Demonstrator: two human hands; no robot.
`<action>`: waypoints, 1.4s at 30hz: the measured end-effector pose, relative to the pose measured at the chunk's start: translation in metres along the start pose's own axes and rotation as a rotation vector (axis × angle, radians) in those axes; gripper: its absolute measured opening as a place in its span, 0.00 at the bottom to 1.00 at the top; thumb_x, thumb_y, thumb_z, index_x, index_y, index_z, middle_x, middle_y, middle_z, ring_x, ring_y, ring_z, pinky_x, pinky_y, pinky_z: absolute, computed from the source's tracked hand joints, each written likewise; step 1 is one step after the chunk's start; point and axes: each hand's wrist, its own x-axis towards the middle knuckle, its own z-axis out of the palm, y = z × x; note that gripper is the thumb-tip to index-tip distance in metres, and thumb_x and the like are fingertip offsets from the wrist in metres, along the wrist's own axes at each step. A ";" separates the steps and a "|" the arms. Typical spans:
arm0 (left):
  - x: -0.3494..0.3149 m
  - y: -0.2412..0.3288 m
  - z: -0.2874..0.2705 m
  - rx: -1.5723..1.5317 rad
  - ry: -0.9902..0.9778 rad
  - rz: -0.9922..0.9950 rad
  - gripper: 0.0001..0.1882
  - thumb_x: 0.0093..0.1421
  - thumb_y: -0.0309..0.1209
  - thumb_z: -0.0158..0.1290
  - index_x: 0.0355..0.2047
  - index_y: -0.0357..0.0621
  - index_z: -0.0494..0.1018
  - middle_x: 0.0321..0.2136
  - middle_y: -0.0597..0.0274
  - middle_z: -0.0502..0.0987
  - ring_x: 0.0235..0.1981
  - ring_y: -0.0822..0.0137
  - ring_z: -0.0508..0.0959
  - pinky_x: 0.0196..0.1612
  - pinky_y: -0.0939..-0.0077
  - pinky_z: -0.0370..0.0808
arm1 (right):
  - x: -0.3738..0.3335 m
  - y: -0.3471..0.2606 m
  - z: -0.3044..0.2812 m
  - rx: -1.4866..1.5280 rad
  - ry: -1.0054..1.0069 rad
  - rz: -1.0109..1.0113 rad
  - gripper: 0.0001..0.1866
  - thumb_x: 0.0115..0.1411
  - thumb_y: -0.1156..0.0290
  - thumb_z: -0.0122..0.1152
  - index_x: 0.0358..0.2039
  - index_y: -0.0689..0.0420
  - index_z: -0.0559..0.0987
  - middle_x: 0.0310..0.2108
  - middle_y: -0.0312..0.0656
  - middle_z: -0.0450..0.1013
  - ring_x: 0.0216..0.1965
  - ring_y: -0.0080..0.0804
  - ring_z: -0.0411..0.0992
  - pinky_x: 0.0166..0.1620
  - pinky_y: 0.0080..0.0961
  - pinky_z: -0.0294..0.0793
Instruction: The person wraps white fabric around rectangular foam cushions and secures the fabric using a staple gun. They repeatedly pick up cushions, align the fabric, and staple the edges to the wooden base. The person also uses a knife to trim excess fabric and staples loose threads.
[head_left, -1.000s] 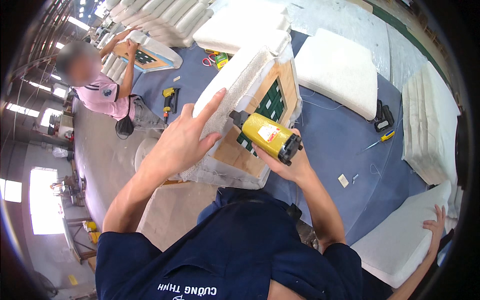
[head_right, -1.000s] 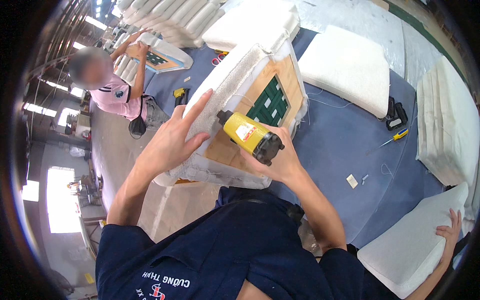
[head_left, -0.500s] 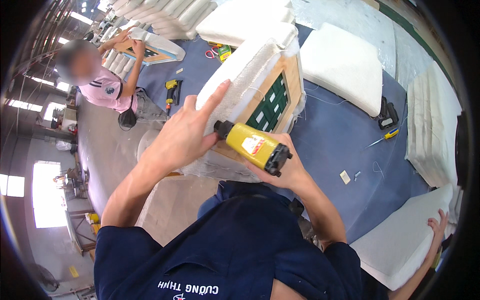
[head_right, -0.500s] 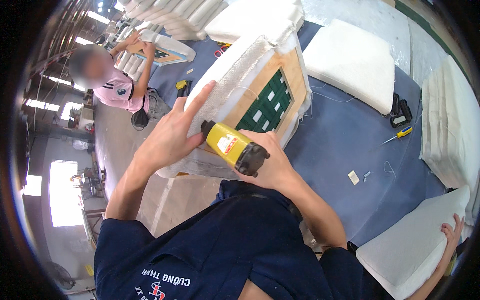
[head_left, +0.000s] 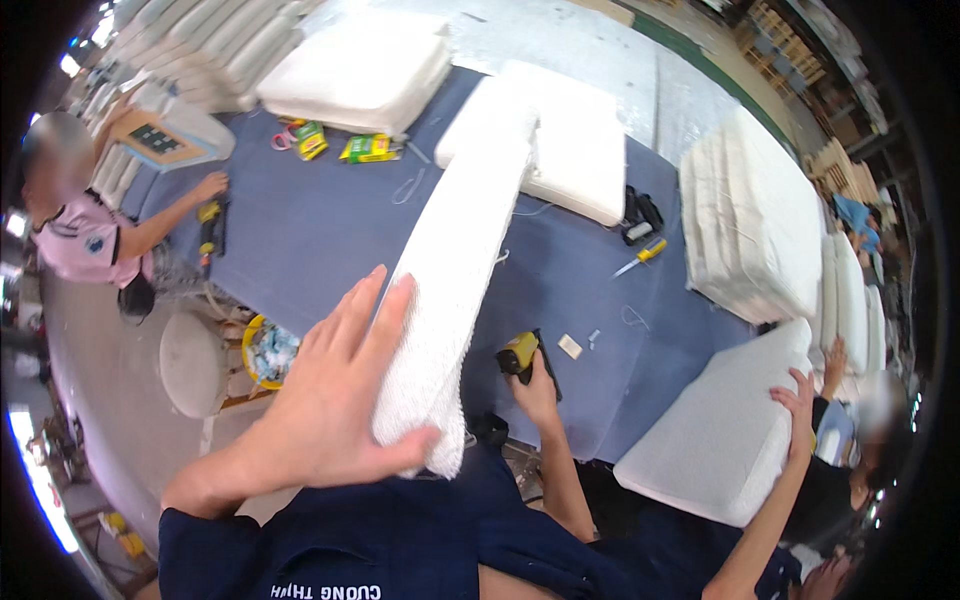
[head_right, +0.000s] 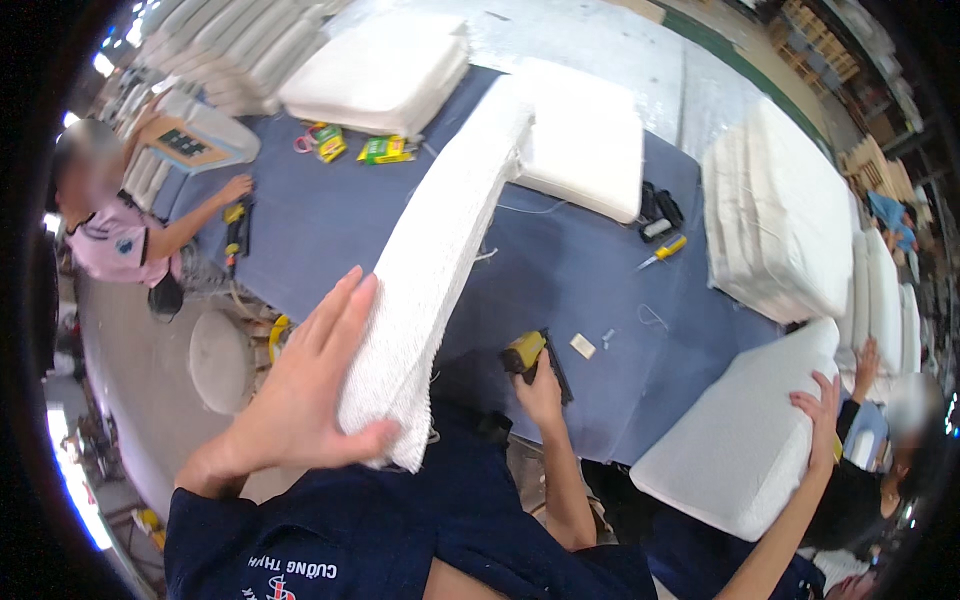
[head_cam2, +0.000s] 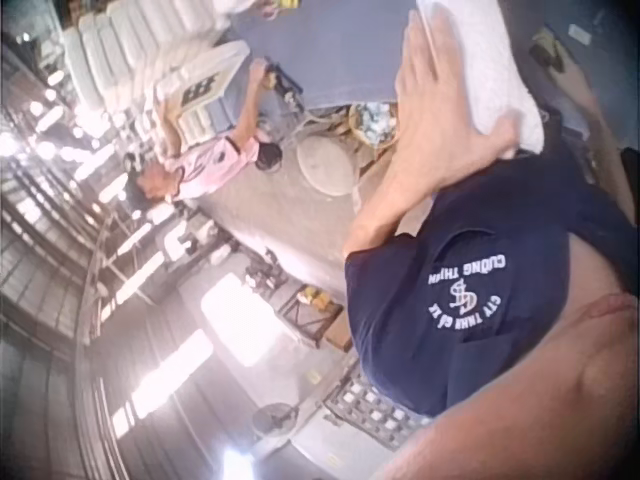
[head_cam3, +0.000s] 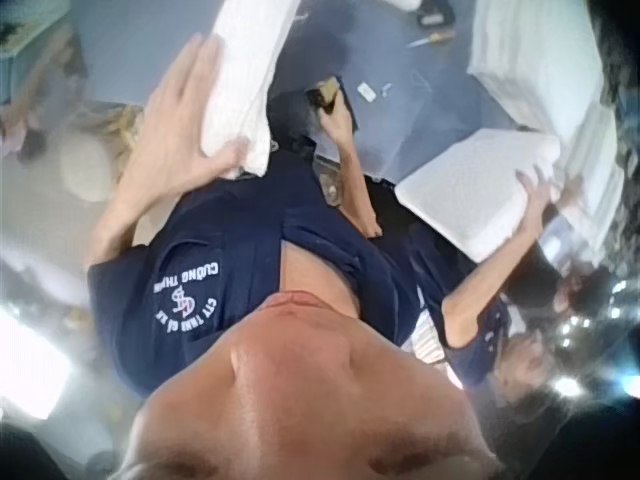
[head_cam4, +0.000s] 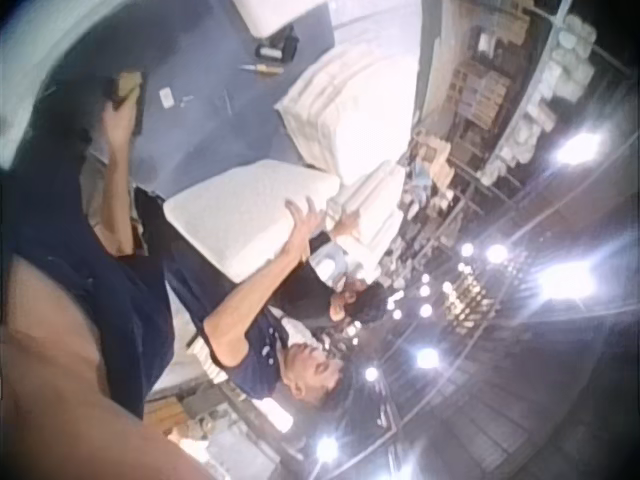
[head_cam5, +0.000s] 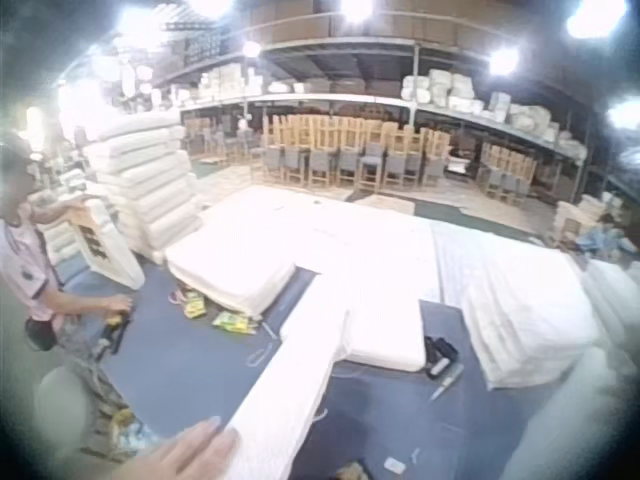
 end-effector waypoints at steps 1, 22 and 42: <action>0.004 0.006 0.005 0.025 -0.012 0.050 0.61 0.55 0.47 0.68 0.79 0.30 0.47 0.75 0.21 0.52 0.74 0.24 0.59 0.74 0.40 0.60 | -0.005 0.022 0.001 -0.031 -0.027 -0.008 0.29 0.62 0.59 0.72 0.60 0.60 0.79 0.53 0.59 0.81 0.54 0.62 0.80 0.57 0.48 0.79; 0.075 0.021 0.034 -0.782 -0.025 -0.053 0.54 0.62 0.54 0.61 0.80 0.38 0.55 0.76 0.39 0.61 0.77 0.47 0.61 0.75 0.47 0.63 | 0.003 -0.242 -0.029 1.146 0.323 -0.642 0.50 0.74 0.50 0.60 0.84 0.55 0.44 0.84 0.56 0.35 0.85 0.47 0.30 0.81 0.42 0.29; 0.074 -0.042 0.113 -0.478 0.812 0.351 0.74 0.48 0.34 0.81 0.80 0.38 0.35 0.77 0.34 0.51 0.77 0.42 0.58 0.78 0.49 0.56 | 0.013 -0.209 -0.089 0.745 0.403 -0.559 0.38 0.72 0.71 0.62 0.79 0.59 0.60 0.81 0.55 0.47 0.79 0.48 0.54 0.75 0.44 0.61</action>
